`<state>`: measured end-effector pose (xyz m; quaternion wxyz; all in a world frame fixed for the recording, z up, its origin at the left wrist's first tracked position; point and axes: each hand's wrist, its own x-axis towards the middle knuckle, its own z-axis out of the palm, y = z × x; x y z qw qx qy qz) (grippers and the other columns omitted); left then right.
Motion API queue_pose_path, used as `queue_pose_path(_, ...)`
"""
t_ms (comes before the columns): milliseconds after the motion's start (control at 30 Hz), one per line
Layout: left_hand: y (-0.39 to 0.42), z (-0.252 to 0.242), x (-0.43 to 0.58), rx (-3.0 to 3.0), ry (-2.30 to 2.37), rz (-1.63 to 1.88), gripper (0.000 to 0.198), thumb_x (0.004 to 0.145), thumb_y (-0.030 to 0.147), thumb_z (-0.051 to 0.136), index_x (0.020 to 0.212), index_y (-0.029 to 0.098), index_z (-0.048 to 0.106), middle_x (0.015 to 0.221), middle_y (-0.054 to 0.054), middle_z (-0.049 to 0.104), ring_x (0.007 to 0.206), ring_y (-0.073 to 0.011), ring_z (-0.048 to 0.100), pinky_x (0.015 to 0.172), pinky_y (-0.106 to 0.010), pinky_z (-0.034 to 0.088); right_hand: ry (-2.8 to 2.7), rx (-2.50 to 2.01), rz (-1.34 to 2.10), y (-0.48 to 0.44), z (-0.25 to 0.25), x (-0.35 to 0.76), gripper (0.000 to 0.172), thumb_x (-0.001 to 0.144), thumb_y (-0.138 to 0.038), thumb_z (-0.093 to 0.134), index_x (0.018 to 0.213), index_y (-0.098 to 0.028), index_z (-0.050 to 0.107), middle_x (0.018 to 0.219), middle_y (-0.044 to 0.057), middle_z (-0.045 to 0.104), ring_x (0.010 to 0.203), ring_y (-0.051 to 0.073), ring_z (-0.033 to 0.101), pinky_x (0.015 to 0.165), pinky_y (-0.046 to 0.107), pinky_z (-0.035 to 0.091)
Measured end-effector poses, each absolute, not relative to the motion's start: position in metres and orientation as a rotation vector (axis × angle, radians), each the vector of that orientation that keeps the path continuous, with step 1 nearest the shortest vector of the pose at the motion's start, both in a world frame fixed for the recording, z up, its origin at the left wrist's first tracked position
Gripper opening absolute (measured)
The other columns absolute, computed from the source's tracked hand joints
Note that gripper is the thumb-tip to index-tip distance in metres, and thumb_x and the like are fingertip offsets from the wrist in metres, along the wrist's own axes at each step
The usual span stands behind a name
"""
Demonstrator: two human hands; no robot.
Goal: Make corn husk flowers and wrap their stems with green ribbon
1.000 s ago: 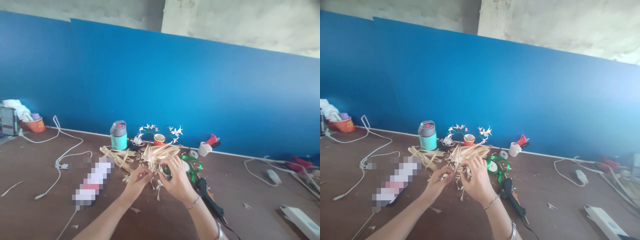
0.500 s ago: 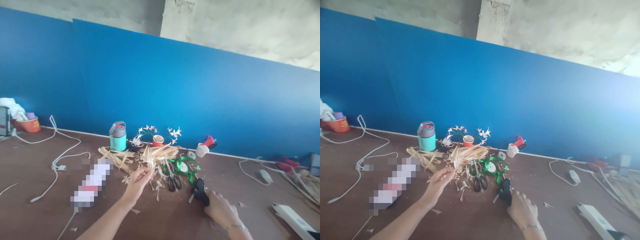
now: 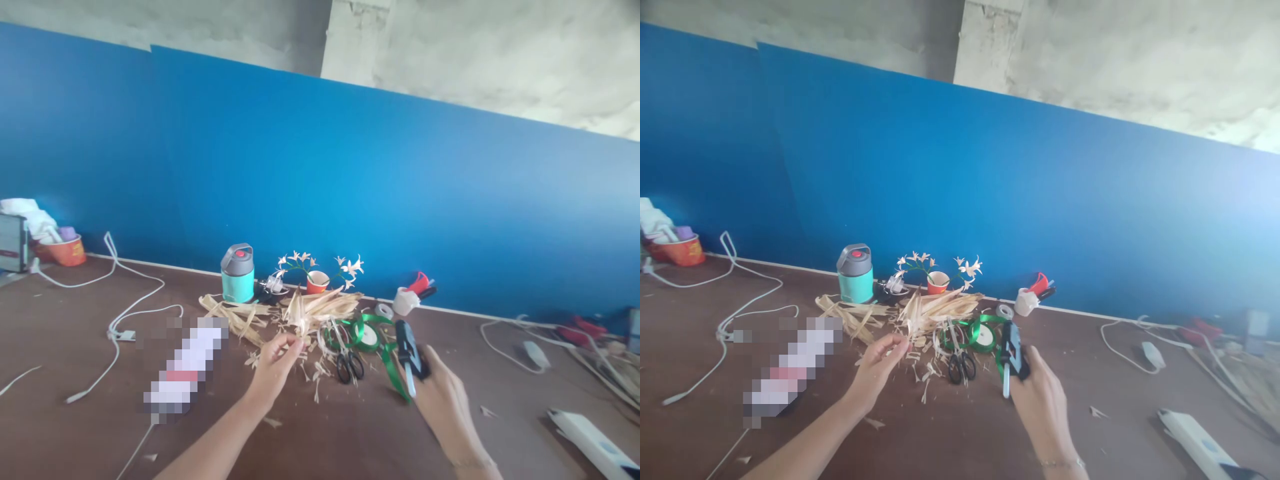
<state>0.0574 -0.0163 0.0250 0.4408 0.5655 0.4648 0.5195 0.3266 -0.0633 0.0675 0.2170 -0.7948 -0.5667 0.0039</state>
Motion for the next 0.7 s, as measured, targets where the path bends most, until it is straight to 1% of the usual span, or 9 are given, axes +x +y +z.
queue_pose_path(33,-0.016,0.024,0.058,1.403,1.166,1.293,0.03,0.078,0.044,0.056,0.07,0.016,0.064,0.067,-0.002,0.062,0.067,-0.0167,0.055,0.063,-0.024,0.042,-1.609,-2.017,0.043,-0.062,0.069,0.317,0.015,0.077,-0.034,0.049,0.085,-0.022,0.054,0.065,0.002,0.061,0.058,0.019,0.056,0.053,0.025,0.042)
queue_pose_path(100,-0.016,0.024,0.058,1.406,1.174,1.301,0.03,0.078,0.044,0.056,0.069,0.016,0.063,0.066,-0.002,0.062,0.066,-0.0163,0.055,0.062,-0.024,0.041,-1.692,-1.714,0.097,-0.06,0.068,0.294,0.014,0.077,-0.034,0.052,0.081,-0.021,0.056,0.064,0.001,0.059,0.057,0.016,0.054,0.053,0.023,0.042)
queue_pose_path(167,-0.016,0.023,0.059,1.417,1.175,1.321,0.03,0.078,0.043,0.055,0.068,0.016,0.063,0.066,-0.002,0.061,0.066,-0.0162,0.055,0.062,-0.023,0.041,-1.781,-1.498,0.106,-0.058,0.064,0.271,0.011,0.077,-0.028,0.052,0.07,-0.02,0.054,0.064,0.001,0.057,0.056,0.014,0.052,0.054,0.022,0.042)
queue_pose_path(267,-0.016,0.022,0.059,1.435,1.182,1.34,0.029,0.079,0.041,0.054,0.067,0.016,0.063,0.065,-0.002,0.061,0.066,-0.0164,0.055,0.061,-0.023,0.041,-1.918,-1.29,0.153,-0.056,0.054,0.244,0.007,0.074,-0.019,0.052,0.067,-0.02,0.051,0.065,0.0,0.052,0.055,0.013,0.05,0.052,0.02,0.041)
queue_pose_path(400,-0.015,0.019,0.059,1.446,1.18,1.357,0.028,0.078,0.04,0.055,0.068,0.016,0.064,0.067,-0.003,0.063,0.068,-0.0173,0.056,0.061,-0.023,0.042,-1.978,-1.27,0.22,-0.056,0.041,0.231,0.006,0.07,-0.014,0.052,0.068,-0.019,0.05,0.068,0.0,0.051,0.055,0.012,0.05,0.053,0.02,0.041)
queue_pose_path(567,-0.015,0.018,0.059,1.455,1.17,1.374,0.027,0.078,0.039,0.055,0.07,0.016,0.065,0.069,-0.003,0.063,0.068,-0.017,0.057,0.061,-0.024,0.043,-1.978,-1.272,0.226,-0.055,0.032,0.23,0.009,0.073,-0.015,0.05,0.065,-0.019,0.048,0.066,0.0,0.049,0.054,0.012,0.05,0.052,0.019,0.04)
queue_pose_path(700,-0.016,0.02,0.061,1.423,1.163,1.35,0.028,0.078,0.041,0.056,0.068,0.016,0.064,0.065,-0.002,0.06,0.06,-0.0148,0.054,0.053,-0.022,0.041,-1.993,-1.3,0.239,-0.054,0.031,0.229,0.008,0.069,-0.013,0.051,0.065,-0.019,0.048,0.066,0.0,0.05,0.055,0.012,0.052,0.053,0.02,0.039)
